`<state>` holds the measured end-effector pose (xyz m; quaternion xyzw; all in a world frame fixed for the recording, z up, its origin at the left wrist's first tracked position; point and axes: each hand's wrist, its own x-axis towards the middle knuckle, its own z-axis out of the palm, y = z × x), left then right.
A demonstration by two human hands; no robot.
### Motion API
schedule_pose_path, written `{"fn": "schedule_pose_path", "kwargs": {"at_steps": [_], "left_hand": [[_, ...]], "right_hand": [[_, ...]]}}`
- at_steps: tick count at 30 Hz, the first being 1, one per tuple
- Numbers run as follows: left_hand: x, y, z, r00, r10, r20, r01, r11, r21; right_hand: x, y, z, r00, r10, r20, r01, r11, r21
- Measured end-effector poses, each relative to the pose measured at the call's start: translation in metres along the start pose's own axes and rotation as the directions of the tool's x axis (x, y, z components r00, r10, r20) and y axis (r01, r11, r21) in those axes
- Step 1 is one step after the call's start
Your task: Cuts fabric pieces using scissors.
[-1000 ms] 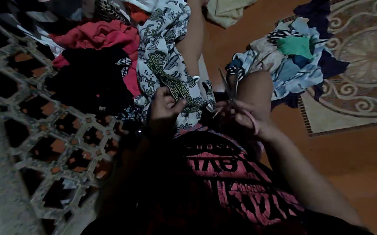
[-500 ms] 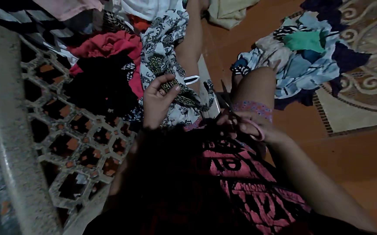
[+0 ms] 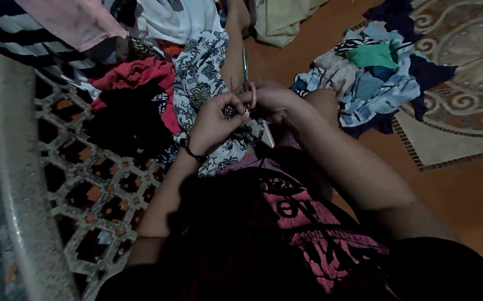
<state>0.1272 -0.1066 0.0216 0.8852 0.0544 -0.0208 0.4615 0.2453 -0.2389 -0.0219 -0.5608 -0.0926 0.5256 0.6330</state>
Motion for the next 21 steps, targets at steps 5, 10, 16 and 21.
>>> {"fn": "schedule_pose_path", "kwargs": {"at_steps": [5,10,16,21], "left_hand": [[-0.021,-0.01,0.003,0.989,-0.137,0.051,0.142,0.984,-0.105],[-0.045,-0.015,-0.001,0.988,-0.156,0.01,0.153,0.952,-0.264],[-0.056,-0.006,-0.022,0.984,-0.159,0.073,0.175,0.926,-0.335],[-0.053,-0.001,-0.03,0.987,-0.158,-0.026,0.125,0.862,-0.491]], "right_hand": [[0.022,-0.014,0.008,0.984,-0.158,-0.088,0.143,0.978,-0.153],[0.036,-0.03,0.014,0.975,-0.194,-0.109,0.16,0.951,-0.263],[0.059,-0.03,0.018,0.94,-0.305,-0.152,0.242,0.912,-0.33],[0.051,-0.029,0.017,0.881,-0.432,-0.194,0.36,0.877,-0.319]]}}
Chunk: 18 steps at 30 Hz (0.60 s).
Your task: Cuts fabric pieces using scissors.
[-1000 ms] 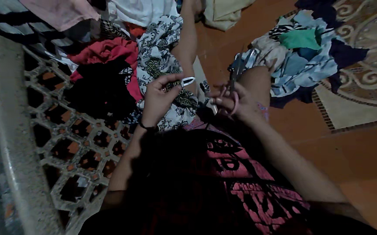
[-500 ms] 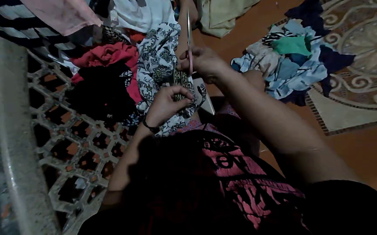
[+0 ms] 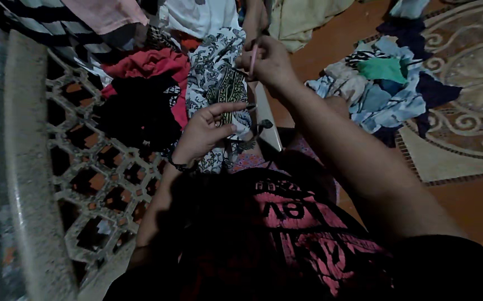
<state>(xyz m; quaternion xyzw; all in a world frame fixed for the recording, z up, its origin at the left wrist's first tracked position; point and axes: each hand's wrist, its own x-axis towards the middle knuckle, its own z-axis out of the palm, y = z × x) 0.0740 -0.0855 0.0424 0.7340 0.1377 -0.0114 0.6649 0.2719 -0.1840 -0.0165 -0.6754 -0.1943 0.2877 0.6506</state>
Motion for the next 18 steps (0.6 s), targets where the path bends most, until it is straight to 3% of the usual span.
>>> {"fn": "schedule_pose_path", "kwargs": {"at_steps": [2,7,11,18], "left_hand": [[0.0,0.002,-0.003,0.998,0.056,-0.042,-0.057,0.998,-0.03],[-0.008,-0.003,-0.006,0.99,0.144,-0.006,-0.144,0.989,-0.015],[0.008,0.003,-0.005,0.985,0.172,0.002,-0.172,0.982,0.076],[0.004,-0.007,-0.021,0.996,0.018,-0.082,-0.003,0.983,0.184]], "right_hand": [[-0.021,0.0,-0.006,0.998,-0.055,0.013,0.054,0.995,0.083],[-0.079,0.011,-0.01,0.955,-0.086,0.285,0.033,0.982,0.185],[-0.086,0.019,-0.012,0.962,-0.09,0.257,0.027,0.971,0.239],[-0.077,0.019,-0.024,0.975,-0.058,0.214,-0.008,0.956,0.292]]}}
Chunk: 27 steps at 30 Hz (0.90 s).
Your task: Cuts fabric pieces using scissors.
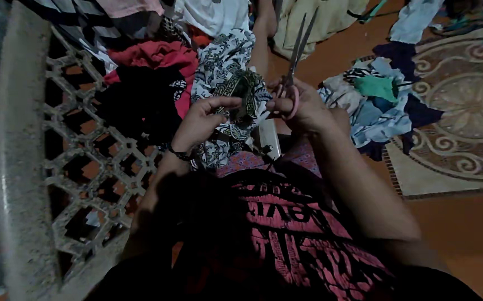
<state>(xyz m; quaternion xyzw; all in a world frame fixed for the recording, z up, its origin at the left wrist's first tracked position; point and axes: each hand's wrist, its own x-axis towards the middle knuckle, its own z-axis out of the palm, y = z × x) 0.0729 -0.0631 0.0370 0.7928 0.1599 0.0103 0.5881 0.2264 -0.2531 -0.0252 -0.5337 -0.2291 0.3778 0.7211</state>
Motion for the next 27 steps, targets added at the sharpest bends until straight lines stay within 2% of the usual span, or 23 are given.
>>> {"fn": "schedule_pose_path", "kwargs": {"at_steps": [3,5,6,8,10,12,13,15,17,18,19,20,22,24,26,27], "left_hand": [[-0.005,-0.015,-0.003,0.983,-0.149,-0.105,0.152,0.988,0.019],[-0.007,-0.027,-0.009,0.97,-0.2,-0.14,0.213,0.973,0.091],[-0.001,-0.031,-0.017,0.969,-0.186,-0.163,0.212,0.965,0.155],[0.007,-0.034,-0.04,0.979,-0.067,-0.192,0.135,0.92,0.367],[0.012,-0.028,-0.065,0.974,0.073,-0.216,0.067,0.814,0.577],[0.012,-0.014,-0.084,0.958,0.13,-0.256,0.106,0.668,0.737],[0.01,-0.006,-0.089,0.958,0.115,-0.262,0.134,0.628,0.767],[0.002,0.01,-0.079,0.957,0.145,-0.252,0.097,0.655,0.749],[-0.007,0.018,-0.045,0.957,0.194,-0.215,-0.024,0.794,0.607],[-0.009,0.017,-0.024,0.978,0.128,-0.164,-0.047,0.903,0.428],[-0.009,0.014,-0.005,0.998,-0.011,-0.058,0.023,0.98,0.196],[-0.005,0.008,0.011,0.988,-0.143,0.05,0.144,0.989,-0.02],[0.004,-0.007,0.035,0.952,-0.28,0.128,0.307,0.894,-0.328],[0.011,-0.015,0.051,0.934,-0.341,0.106,0.344,0.782,-0.52],[0.016,-0.017,0.058,0.923,-0.376,0.08,0.346,0.722,-0.599],[0.018,-0.017,0.059,0.927,-0.37,0.066,0.335,0.735,-0.59]], "right_hand": [[0.001,0.003,0.005,0.999,0.042,-0.001,-0.042,0.998,0.045],[0.003,0.005,0.008,0.998,0.064,-0.009,-0.063,0.991,0.116],[0.004,0.006,0.009,0.997,0.073,-0.014,-0.07,0.986,0.15],[0.009,0.01,0.007,0.998,0.066,-0.016,-0.06,0.967,0.246],[0.014,0.015,0.002,0.999,0.035,0.019,-0.039,0.93,0.365],[0.016,0.018,-0.003,0.998,0.0,0.059,-0.026,0.894,0.446],[0.017,0.019,-0.004,0.997,-0.016,0.076,-0.021,0.883,0.469],[0.016,0.023,-0.007,0.995,-0.043,0.094,-0.008,0.877,0.48],[0.014,0.026,-0.006,0.99,-0.075,0.118,0.01,0.879,0.477],[0.014,0.028,-0.006,0.989,-0.08,0.127,0.011,0.882,0.471],[0.012,0.03,-0.006,0.989,-0.072,0.131,0.004,0.887,0.461],[0.011,0.032,-0.006,0.991,-0.061,0.12,0.003,0.902,0.433],[0.007,0.03,-0.005,0.996,-0.035,0.082,0.01,0.957,0.289],[0.002,0.024,-0.004,0.997,-0.022,0.071,0.017,0.997,0.07],[-0.004,0.017,-0.006,0.997,-0.012,0.078,0.018,0.997,-0.076],[-0.006,0.016,-0.008,0.997,-0.013,0.075,0.021,0.994,-0.107]]}}
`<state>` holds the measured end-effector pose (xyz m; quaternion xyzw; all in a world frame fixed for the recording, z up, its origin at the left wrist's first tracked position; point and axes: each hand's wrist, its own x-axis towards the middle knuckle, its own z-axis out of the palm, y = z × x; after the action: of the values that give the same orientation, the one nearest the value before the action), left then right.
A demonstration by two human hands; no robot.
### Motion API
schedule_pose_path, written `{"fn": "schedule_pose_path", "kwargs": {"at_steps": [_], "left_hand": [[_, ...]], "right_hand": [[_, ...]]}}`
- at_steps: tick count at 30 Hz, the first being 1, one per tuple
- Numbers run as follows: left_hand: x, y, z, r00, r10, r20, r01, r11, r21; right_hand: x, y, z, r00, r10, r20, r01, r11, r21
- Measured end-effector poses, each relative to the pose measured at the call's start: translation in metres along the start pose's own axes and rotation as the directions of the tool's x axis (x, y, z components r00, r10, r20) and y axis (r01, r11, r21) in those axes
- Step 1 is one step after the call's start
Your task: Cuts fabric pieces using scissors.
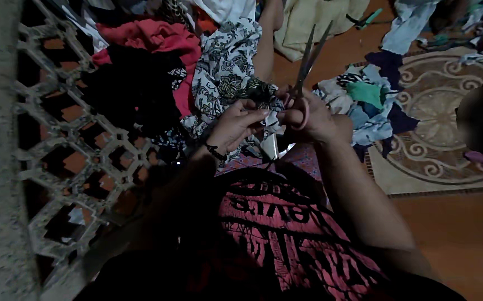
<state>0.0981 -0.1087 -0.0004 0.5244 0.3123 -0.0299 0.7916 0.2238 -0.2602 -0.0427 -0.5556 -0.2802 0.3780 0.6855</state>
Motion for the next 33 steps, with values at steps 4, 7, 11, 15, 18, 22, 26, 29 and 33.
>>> {"fn": "schedule_pose_path", "kwargs": {"at_steps": [4,7,11,15,18,22,26,29,33], "left_hand": [[0.0,0.012,0.001,0.993,0.097,0.07,-0.111,0.969,0.22],[-0.002,0.026,0.004,0.98,-0.028,0.196,-0.029,0.959,0.28],[0.001,0.038,0.011,0.968,0.111,0.224,-0.171,0.948,0.27],[0.005,0.057,0.005,0.914,0.286,0.288,-0.385,0.833,0.396],[0.005,0.073,0.003,0.892,0.315,0.325,-0.446,0.736,0.509],[0.002,0.089,0.005,0.905,0.24,0.352,-0.401,0.761,0.511],[-0.003,0.089,0.011,0.916,0.238,0.323,-0.376,0.788,0.488],[-0.008,0.082,0.015,0.924,0.264,0.277,-0.373,0.785,0.495],[-0.015,0.07,0.016,0.911,0.336,0.24,-0.412,0.788,0.458]], "right_hand": [[-0.012,0.002,-0.01,0.999,-0.007,-0.046,0.008,1.0,0.012],[-0.02,-0.001,-0.012,0.994,0.012,-0.105,-0.011,1.0,0.007],[-0.042,-0.009,-0.004,0.955,-0.1,-0.279,0.042,0.977,-0.207],[-0.073,-0.008,-0.003,0.981,-0.181,-0.075,0.173,0.98,-0.1],[-0.093,-0.01,0.011,0.972,-0.026,0.233,-0.006,0.991,0.134],[-0.095,-0.007,0.023,0.926,0.003,0.378,-0.068,0.985,0.159],[-0.088,-0.006,0.031,0.936,0.026,0.352,-0.093,0.98,0.175],[-0.084,-0.006,0.038,0.95,-0.009,0.311,-0.062,0.974,0.217],[-0.081,-0.005,0.045,0.975,-0.005,0.224,-0.05,0.97,0.238]]}}
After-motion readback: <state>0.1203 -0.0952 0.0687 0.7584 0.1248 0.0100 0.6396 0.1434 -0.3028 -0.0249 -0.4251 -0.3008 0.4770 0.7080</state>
